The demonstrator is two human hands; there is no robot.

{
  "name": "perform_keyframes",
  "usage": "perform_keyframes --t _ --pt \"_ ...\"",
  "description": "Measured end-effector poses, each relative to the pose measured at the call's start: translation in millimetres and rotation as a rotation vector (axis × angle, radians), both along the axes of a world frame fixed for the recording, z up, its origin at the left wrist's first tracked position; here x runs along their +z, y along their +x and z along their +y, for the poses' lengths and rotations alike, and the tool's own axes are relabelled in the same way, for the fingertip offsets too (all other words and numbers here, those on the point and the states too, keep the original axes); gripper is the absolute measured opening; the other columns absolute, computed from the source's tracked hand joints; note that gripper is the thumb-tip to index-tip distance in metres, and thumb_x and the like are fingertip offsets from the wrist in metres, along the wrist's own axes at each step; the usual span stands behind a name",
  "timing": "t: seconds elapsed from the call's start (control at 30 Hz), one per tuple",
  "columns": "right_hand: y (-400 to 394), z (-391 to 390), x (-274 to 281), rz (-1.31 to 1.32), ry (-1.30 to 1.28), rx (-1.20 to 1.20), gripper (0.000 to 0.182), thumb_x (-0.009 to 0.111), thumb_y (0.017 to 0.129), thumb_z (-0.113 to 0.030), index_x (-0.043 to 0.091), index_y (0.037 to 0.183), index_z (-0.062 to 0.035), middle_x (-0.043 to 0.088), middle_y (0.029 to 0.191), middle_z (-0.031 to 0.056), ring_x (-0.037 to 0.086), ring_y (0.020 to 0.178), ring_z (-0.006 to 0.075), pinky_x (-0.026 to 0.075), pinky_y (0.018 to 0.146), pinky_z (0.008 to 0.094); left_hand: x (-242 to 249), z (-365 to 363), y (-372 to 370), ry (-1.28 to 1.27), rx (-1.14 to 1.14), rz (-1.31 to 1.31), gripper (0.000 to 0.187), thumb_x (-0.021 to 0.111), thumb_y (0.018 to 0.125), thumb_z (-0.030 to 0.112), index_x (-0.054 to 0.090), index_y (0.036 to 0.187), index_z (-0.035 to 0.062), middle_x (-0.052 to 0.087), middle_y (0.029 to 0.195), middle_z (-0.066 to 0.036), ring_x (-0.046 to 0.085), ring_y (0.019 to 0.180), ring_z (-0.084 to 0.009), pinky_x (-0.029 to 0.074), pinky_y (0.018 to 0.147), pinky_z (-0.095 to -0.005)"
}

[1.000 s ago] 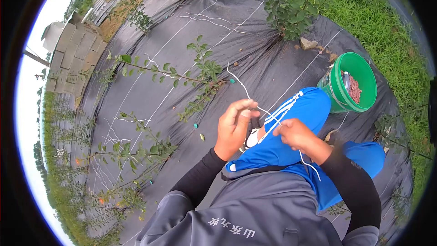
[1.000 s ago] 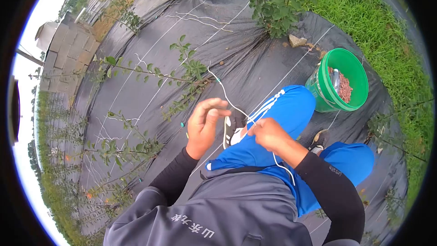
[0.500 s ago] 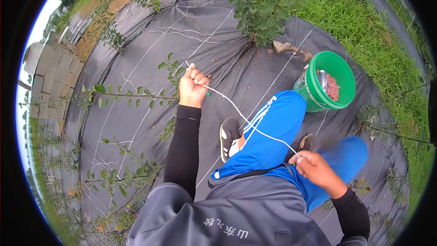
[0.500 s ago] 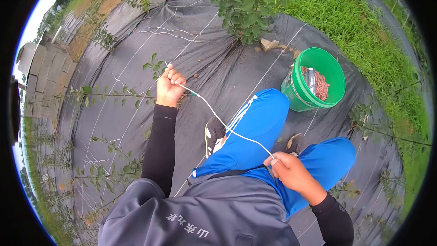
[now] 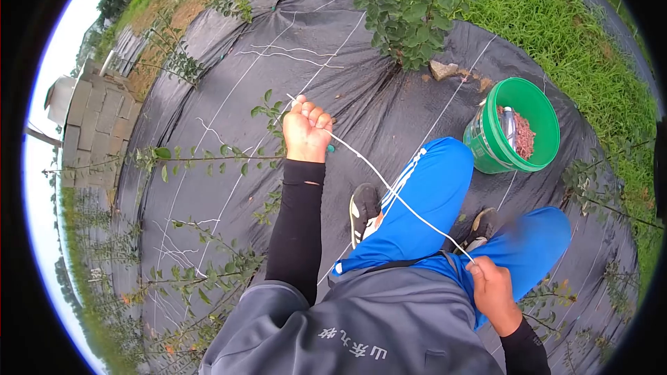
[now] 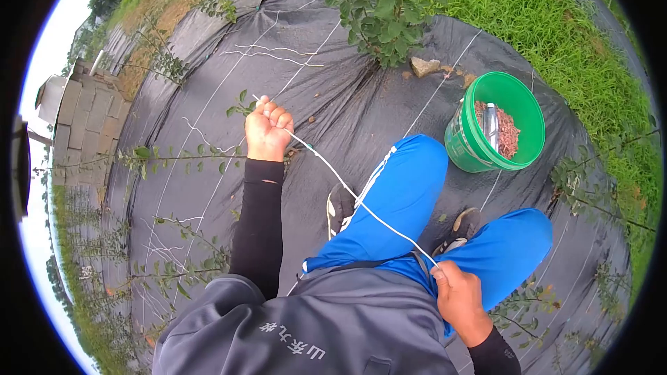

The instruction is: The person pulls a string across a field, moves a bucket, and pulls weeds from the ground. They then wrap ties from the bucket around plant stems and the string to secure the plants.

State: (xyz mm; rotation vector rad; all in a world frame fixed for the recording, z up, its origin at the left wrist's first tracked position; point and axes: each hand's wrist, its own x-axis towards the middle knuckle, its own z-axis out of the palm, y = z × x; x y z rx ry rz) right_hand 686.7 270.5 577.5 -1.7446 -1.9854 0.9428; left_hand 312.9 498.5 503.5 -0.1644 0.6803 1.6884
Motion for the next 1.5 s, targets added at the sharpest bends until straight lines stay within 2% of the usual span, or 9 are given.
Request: perform_keyframes --t 0.23,0.93,1.0,1.07,1.13,1.17,1.23,1.3,1.5 --pt "4 12 2 -0.192 0.068 -0.026 0.015 0.055 0.085 -0.015 0.053 0.075 -0.0036 0.056 0.062 0.0157 0.056 0.057 0.0362 0.041 0.049 0.0423 13 -7 -2 -0.006 0.138 0.074 0.01 0.037 0.094 0.014 0.044 0.087 0.0121 0.032 0.051 0.005 0.023 0.039 -0.0081 0.02 0.037 -0.024" --pt "11 -7 12 -0.215 0.16 0.189 0.031 0.054 0.089 -0.026 0.055 0.069 -0.0032 0.056 0.061 0.0135 0.056 0.055 0.0338 0.043 0.05 0.0372 36 -10 -34 0.111 0.234 -0.014 0.014 0.035 0.097 0.02 0.044 0.092 0.0111 0.03 0.055 0.004 0.021 0.041 -0.0085 0.019 0.038 -0.0248" --pt "2 8 20 -0.232 0.25 0.213 0.03 0.054 0.088 -0.026 0.055 0.069 -0.0032 0.056 0.061 0.0135 0.056 0.055 0.0333 0.043 0.05 0.0371 21 -12 -63 0.412 0.125 0.0 0.021 0.034 0.098 0.025 0.047 0.094 0.0097 0.048 0.062 0.001 0.041 0.048 -0.0112 0.034 0.045 -0.0259" --pt "-13 33 29 -0.162 0.351 0.214 0.028 0.055 0.088 -0.023 0.055 0.069 -0.0029 0.056 0.062 0.0135 0.056 0.055 0.0325 0.043 0.05 0.0369 56 -15 -78 0.505 0.161 0.141 0.04 0.029 0.098 0.035 0.041 0.122 0.0058 0.06 0.103 -0.012 0.06 0.09 -0.0243 0.048 0.077 -0.0387" --pt "-47 79 45 -0.184 0.392 0.232 0.023 0.055 0.086 -0.019 0.059 0.075 0.0 0.06 0.068 0.0147 0.06 0.061 0.0319 0.046 0.055 0.0373 73 -30 -93 0.371 0.187 0.308 0.06 0.022 0.097 0.044 0.011 0.142 0.0056 0.033 0.14 -0.021 0.036 0.128 -0.0354 0.029 0.103 -0.0516" --pt "-71 111 45 -0.07 0.401 0.214 0.022 0.056 0.085 -0.019 0.062 0.088 0.0014 0.063 0.076 0.0174 0.063 0.07 0.0326 0.049 0.063 0.0377 52 -32 -108 0.357 0.203 0.395 0.067 0.02 0.096 0.048 -0.01 0.142 0.0089 0.021 0.145 -0.022 0.029 0.131 -0.0365 0.025 0.105 -0.053" --pt "-140 172 54 -0.009 0.463 0.224 0.057 0.06 0.082 -0.019 0.037 0.13 0.0018 0.047 0.123 0.0258 0.054 0.102 0.0376 0.042 0.089 0.0424 36 -47 -91 0.155 0.223 0.438 0.068 0.022 0.096 0.049 -0.002 0.143 0.0076 0.021 0.145 -0.021 0.03 0.131 -0.0359 0.025 0.105 -0.0521" --pt "-181 225 42 -0.23 0.947 0.211 0.066 0.063 0.079 -0.023 0.033 0.131 0.0038 0.032 0.133 0.0322 0.036 0.121 0.0437 0.027 0.103 0.0485 0 -72 -54 0.088 0.05 0.462 0.068 0.032 0.096 0.045 0.005 0.143 0.0055 0.022 0.145 -0.021 0.033 0.129 -0.035 0.028 0.104 -0.0498" --pt "-158 97 -1 0.164 0.629 0.259 0.051 0.067 0.071 -0.011 0.047 0.116 0.0015 0.043 0.119 0.0251 0.049 0.101 0.0387 0.042 0.086 0.042 -57 -124 23 -0.103 -0.315 0.572 0.064 0.04 0.094 0.037 0.016 0.14 0.0008 0.023 0.142 -0.024 0.037 0.126 -0.0333 0.034 0.102 -0.0411"
